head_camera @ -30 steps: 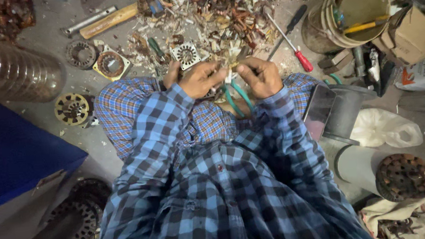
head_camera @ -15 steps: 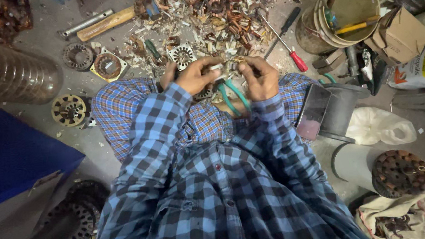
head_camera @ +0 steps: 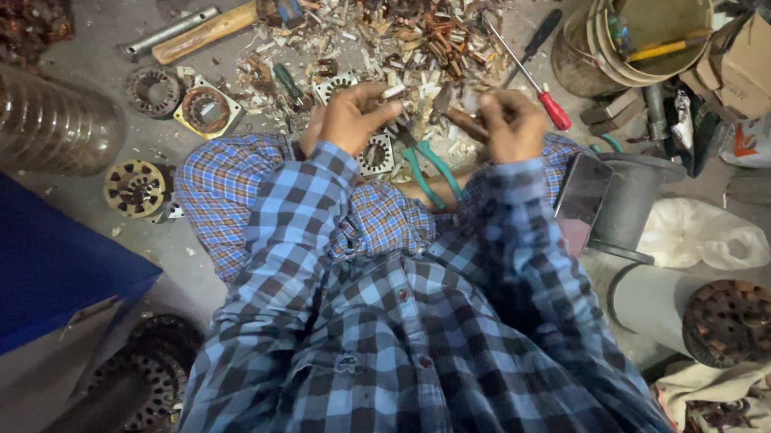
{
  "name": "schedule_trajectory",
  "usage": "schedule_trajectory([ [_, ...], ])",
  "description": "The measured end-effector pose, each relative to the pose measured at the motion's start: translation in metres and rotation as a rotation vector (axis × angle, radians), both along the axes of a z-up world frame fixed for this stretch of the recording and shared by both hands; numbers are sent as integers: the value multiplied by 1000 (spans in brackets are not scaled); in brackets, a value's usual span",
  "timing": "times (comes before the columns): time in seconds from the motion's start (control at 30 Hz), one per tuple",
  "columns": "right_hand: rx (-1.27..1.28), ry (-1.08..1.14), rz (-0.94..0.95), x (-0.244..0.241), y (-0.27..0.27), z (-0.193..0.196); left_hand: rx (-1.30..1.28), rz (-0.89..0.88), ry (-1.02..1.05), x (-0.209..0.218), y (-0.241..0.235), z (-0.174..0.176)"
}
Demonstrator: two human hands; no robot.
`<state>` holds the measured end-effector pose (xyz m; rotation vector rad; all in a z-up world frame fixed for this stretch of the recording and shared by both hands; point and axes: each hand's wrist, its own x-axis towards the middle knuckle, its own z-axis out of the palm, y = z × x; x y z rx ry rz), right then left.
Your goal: The person disassembles fan motor components on the floor, using pliers to pull out wire coils and separate the metal stator parts.
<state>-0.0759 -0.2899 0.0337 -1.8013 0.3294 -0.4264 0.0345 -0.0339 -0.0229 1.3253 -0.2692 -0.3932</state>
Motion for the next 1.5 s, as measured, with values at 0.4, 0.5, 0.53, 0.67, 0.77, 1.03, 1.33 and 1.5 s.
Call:
schedule_trajectory([
  [0.4, -644, -251, 332, 9, 76, 42, -139, -252, -42, -11, -3, 16],
  [0.5, -685, -162, 260, 15, 76, 17, -27, -189, 85, -17, -4, 20],
  [0.53, -708, -193, 252, 19, 74, 8, 6, -192, 31, -17, -4, 22],
  [0.67, -780, -97, 173, 30, 70, -12, 142, -187, -203, -22, 2, 33],
  [0.77, 602, 586, 352, 27, 55, -3, 66, -201, -226, -25, 8, 40],
  [1.03, -133, 206, 266, -7, 47, 37, 9, -152, -113, -18, 9, 42],
  [1.33, -686, -270, 259, -1, 73, 55, -161, -309, 99, -18, 7, 35],
  [1.5, -819, -160, 176, -1, 84, 51, -39, -190, 116, -19, 7, 41],
])
